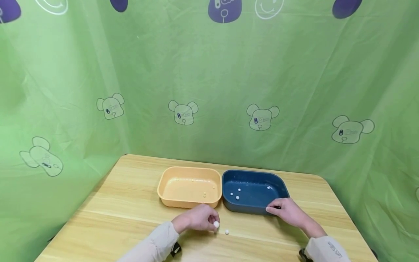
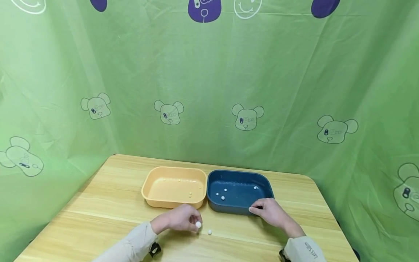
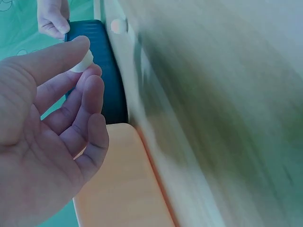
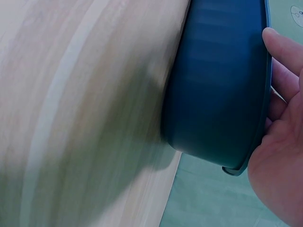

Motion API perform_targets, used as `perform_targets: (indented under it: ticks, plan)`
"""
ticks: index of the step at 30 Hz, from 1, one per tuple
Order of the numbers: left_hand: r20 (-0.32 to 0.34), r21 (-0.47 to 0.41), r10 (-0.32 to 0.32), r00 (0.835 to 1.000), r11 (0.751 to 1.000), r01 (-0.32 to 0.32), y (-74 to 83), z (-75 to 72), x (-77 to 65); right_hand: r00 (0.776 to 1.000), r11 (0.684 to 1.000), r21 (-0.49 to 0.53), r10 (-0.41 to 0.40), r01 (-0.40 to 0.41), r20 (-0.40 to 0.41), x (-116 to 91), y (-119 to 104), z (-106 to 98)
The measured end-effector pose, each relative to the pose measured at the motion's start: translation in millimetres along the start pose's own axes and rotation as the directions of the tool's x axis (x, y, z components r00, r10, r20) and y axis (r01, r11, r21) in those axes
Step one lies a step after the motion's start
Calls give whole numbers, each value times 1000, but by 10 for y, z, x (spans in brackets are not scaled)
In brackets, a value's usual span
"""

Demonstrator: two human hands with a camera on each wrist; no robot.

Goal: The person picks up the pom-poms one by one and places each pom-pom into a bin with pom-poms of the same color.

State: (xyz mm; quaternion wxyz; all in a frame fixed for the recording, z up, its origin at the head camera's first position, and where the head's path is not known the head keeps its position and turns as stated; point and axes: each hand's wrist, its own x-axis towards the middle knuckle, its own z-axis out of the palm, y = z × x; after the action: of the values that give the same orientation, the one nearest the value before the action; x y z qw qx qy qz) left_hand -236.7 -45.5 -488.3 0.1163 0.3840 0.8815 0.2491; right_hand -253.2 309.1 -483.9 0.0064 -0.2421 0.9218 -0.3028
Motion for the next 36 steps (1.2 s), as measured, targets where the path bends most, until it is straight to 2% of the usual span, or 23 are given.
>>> perform_targets:
  ticks: [15,29,36]
  plan:
    - [-50,-81,-15,999,997,11,15,-99,-20,1000,1000,-8,9,-9,-5,8,0,-2]
    - [-81,-69,6,997,998,-12,30,-102,17,1000,1000,-17,-3,3,-12,-2,4,19]
    - [-78,-96,-4,997,995,-3,42,-108,47,1000,1000,-26,-16,16,-22,-5,14,16]
